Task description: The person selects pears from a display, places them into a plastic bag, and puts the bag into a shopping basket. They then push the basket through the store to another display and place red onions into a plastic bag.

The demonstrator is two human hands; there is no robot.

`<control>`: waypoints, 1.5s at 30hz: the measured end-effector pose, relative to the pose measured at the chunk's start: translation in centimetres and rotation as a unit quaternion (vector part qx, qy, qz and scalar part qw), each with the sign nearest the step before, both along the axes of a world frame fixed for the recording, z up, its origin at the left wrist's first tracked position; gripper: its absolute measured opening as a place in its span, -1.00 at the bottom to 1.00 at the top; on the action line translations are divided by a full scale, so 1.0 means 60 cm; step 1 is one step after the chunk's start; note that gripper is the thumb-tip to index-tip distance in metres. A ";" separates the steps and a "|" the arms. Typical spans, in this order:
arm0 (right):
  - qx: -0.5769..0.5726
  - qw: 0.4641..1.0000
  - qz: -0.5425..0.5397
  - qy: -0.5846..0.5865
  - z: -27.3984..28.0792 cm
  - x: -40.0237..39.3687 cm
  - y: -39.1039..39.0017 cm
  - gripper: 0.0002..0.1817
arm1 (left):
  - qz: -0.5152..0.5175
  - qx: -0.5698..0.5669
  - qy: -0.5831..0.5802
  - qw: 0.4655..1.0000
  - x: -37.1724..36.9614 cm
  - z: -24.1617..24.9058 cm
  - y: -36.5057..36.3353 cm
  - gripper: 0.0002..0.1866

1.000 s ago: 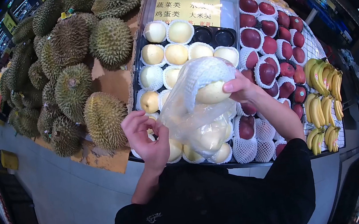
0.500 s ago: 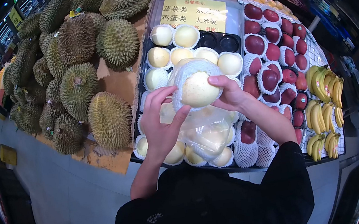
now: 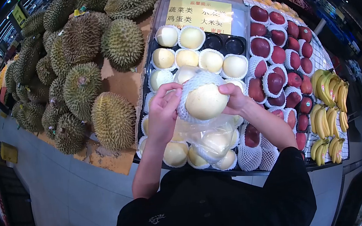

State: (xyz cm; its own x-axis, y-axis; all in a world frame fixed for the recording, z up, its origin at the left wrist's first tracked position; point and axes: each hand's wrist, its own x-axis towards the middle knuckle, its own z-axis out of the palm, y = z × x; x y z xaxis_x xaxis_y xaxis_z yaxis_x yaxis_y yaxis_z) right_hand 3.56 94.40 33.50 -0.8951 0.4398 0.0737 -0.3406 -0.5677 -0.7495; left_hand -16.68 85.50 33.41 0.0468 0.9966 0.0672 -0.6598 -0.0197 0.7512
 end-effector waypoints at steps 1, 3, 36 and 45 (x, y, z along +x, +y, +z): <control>0.013 1.000 0.009 -0.007 0.001 0.000 -0.001 -0.15 | 0.073 0.030 0.075 0.994 0.005 -0.009 0.005 -0.83; 0.010 1.000 0.003 -0.021 -0.001 -0.004 -0.003 -0.15 | 0.145 0.059 0.150 0.976 0.014 -0.010 0.008 -0.85; 0.696 0.571 -0.321 -0.293 0.067 -0.028 -0.104 0.29 | 0.402 0.289 0.518 0.697 0.056 -0.092 -0.008 0.26; 0.696 0.576 -0.302 -0.303 0.072 -0.016 -0.091 0.31 | 0.382 0.251 0.514 0.726 0.070 -0.070 -0.010 0.13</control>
State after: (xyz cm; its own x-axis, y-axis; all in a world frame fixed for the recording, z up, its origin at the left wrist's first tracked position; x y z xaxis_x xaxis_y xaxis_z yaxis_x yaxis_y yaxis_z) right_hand 2.60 88.95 37.83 -0.6569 0.5772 0.4851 0.4033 0.8126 -0.4207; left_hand -12.46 84.91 29.21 -0.2236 0.6210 0.7513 0.5921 -0.5258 0.6108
